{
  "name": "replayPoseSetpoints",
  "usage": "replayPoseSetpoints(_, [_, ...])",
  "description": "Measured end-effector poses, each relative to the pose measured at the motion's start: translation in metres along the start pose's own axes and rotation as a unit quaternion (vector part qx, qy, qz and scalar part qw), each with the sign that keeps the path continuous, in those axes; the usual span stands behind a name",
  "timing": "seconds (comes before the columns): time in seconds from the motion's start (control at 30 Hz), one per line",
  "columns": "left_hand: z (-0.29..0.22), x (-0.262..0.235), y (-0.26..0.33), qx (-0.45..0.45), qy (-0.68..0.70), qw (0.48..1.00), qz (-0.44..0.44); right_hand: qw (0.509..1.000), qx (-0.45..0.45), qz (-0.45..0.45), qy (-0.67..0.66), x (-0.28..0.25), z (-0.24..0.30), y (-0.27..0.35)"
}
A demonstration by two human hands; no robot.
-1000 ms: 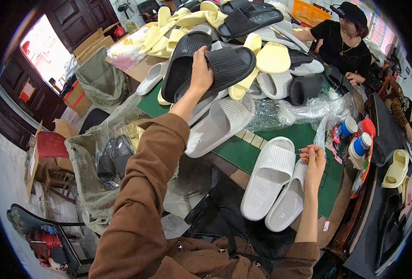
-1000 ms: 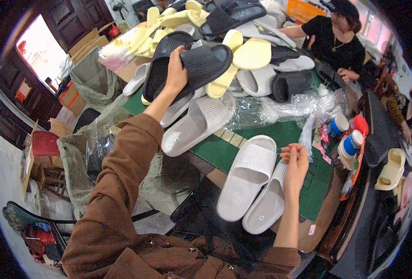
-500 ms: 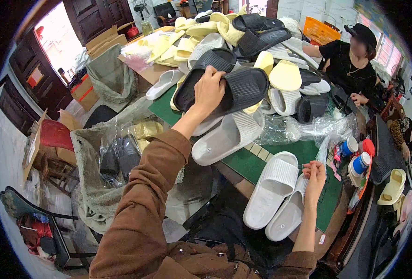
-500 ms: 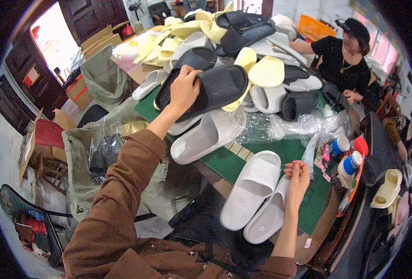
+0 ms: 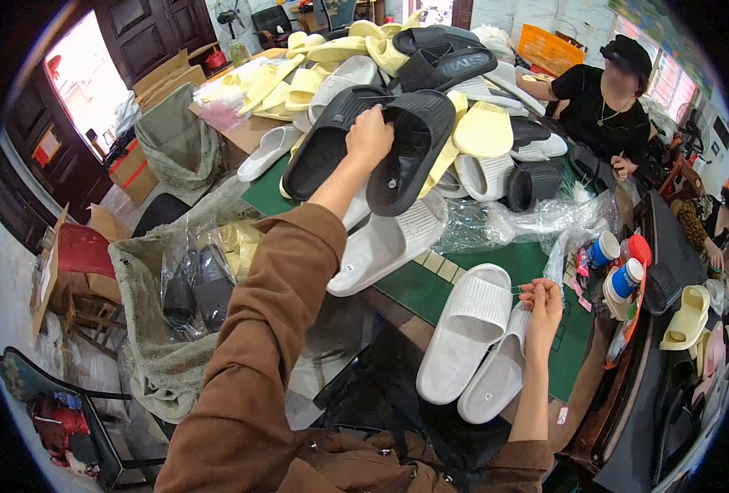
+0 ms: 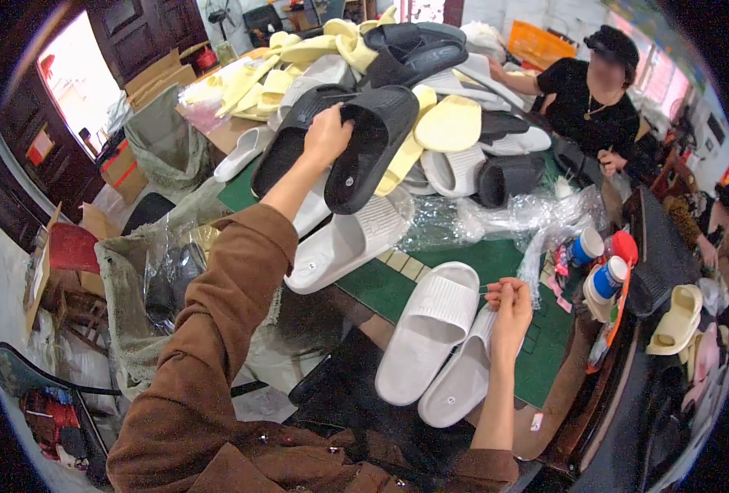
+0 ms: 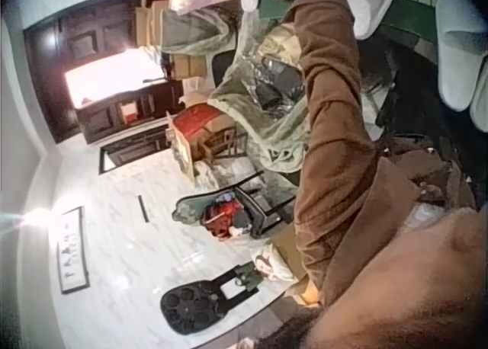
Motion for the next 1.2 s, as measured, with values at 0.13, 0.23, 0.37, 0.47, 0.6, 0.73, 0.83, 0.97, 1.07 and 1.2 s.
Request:
replayPoseSetpoints(0.13, [-0.013,-0.006,0.018,-0.162,0.32,0.922,0.146,1.0,0.002,-0.026,0.009,-0.012,0.0,0.0])
replayPoseSetpoints(0.23, [-0.008,-0.033,0.055,-0.128,0.396,0.904,0.097,1.0,0.004,-0.025,-0.007,-0.011,0.002,0.001])
replayPoseSetpoints(0.37, [0.011,-0.082,0.078,-0.068,0.396,0.914,0.056,0.999,0.014,-0.014,-0.042,-0.018,-0.008,-0.007])
replayPoseSetpoints(0.47, [0.04,-0.118,0.091,-0.064,0.251,0.964,-0.062,0.999,0.022,-0.02,-0.032,-0.016,-0.005,-0.005])
replayPoseSetpoints(0.6, [0.078,-0.129,0.132,-0.125,0.195,0.961,-0.151,0.999,0.02,-0.02,-0.031,-0.016,-0.009,-0.008])
replayPoseSetpoints(0.73, [0.078,-0.1,0.191,-0.165,0.161,0.965,-0.122,0.999,0.02,-0.018,-0.034,-0.018,-0.012,-0.009])
replayPoseSetpoints(0.83, [0.049,-0.078,0.211,-0.196,0.219,0.951,-0.093,0.999,0.019,-0.016,-0.02,-0.017,-0.011,-0.008])
replayPoseSetpoints(0.97, [0.033,-0.065,0.206,-0.191,0.236,0.945,-0.123,1.0,0.015,-0.023,-0.002,-0.015,-0.011,-0.006])
replayPoseSetpoints(1.07, [0.039,-0.068,0.205,-0.178,0.244,0.945,-0.122,0.999,0.018,-0.025,-0.01,-0.019,-0.013,-0.007])
replayPoseSetpoints(1.2, [0.081,-0.105,0.205,-0.163,0.158,0.957,-0.181,1.0,0.0,-0.012,-0.01,-0.018,-0.012,-0.007])
Point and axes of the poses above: each hand's wrist, its own y-axis away from the middle knuckle, its own x-axis out of the palm, z = x × y, the point moved 5 cm from there along -y, towards the middle knuckle, and after that the axes turned 11 degrees about -z, right-handed, at the moved point
